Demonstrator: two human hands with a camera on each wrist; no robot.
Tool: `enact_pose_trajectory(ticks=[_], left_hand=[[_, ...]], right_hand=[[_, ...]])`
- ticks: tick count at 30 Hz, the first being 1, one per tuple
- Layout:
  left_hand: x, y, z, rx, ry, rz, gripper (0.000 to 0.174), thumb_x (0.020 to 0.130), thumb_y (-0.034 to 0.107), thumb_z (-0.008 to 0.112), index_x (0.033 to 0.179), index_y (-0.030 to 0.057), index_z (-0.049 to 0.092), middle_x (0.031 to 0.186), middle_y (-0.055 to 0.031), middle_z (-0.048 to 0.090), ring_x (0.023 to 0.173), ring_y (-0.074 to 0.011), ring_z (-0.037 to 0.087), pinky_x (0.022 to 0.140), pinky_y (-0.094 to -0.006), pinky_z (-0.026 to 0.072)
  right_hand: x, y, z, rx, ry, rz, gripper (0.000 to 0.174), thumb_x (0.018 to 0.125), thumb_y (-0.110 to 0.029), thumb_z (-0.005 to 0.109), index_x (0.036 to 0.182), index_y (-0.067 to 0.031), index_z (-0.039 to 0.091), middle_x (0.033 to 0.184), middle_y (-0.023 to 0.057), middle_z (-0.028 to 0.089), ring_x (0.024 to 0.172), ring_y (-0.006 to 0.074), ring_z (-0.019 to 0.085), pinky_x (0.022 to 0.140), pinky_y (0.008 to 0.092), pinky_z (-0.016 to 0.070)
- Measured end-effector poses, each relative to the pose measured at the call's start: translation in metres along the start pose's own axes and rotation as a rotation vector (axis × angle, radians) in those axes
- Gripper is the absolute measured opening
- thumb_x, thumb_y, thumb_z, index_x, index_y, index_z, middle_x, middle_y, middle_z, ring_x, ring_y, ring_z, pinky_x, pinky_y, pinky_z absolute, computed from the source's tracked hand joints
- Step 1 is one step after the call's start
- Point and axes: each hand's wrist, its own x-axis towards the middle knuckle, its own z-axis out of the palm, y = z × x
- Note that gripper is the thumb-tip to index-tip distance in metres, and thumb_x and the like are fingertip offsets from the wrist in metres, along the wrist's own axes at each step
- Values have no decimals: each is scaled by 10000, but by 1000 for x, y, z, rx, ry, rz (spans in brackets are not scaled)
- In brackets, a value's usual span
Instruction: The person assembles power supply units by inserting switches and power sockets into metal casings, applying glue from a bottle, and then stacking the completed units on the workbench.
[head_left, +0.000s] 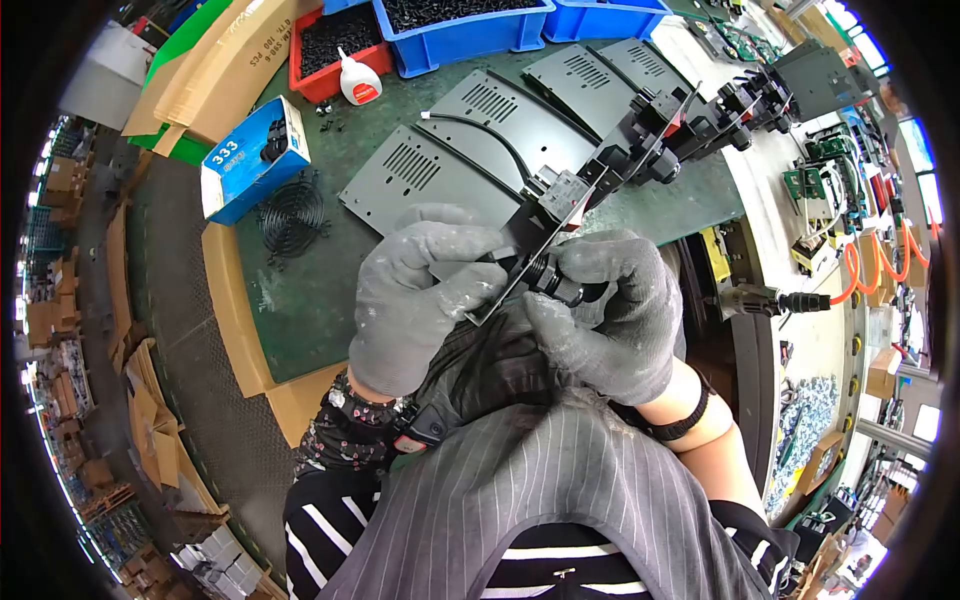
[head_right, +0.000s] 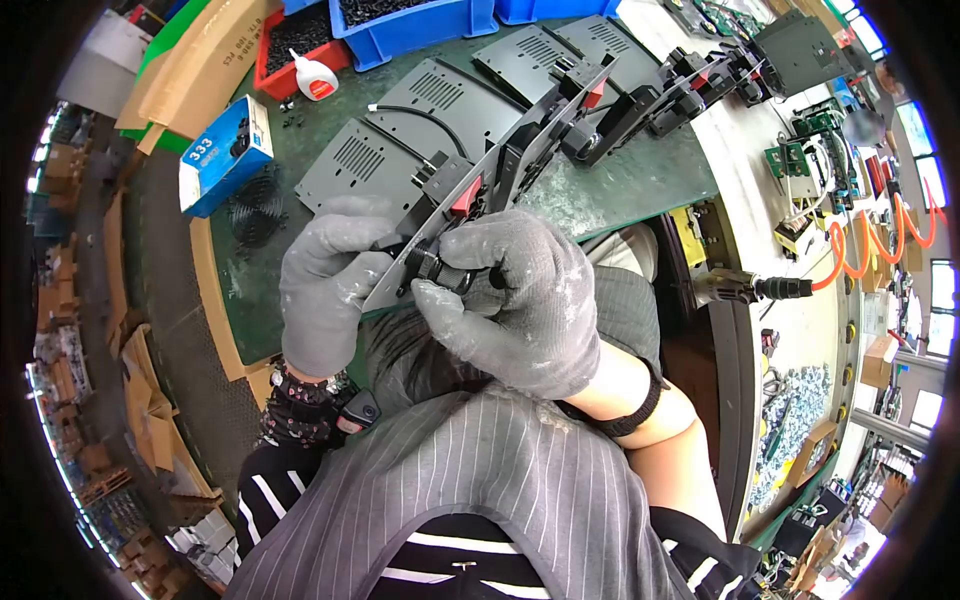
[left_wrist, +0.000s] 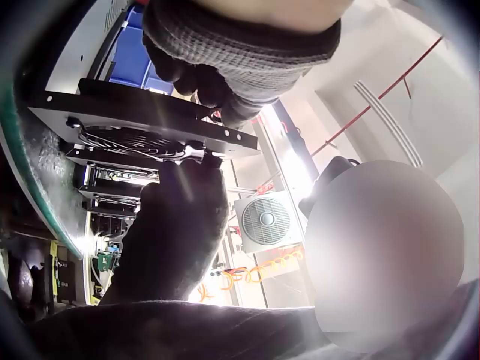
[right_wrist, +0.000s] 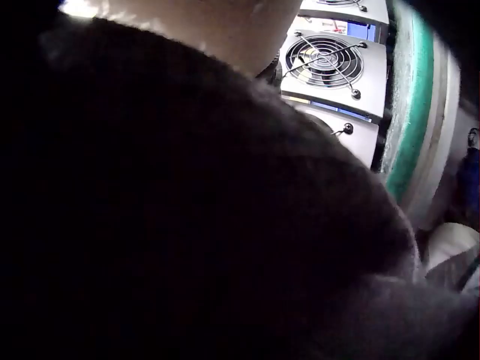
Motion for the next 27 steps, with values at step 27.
enact_pose_trajectory(ticks=[27], left_hand=[[35, -6, -23, 124, -415, 223, 218, 806, 180, 724, 953, 18, 714, 1018, -132, 689, 998, -306, 624, 874, -409, 486]], right_hand=[[4, -23, -7, -385, -111, 9, 358, 741, -58, 777, 1050, -16, 602, 789, 88, 647, 656, 202, 641, 613, 304, 510]])
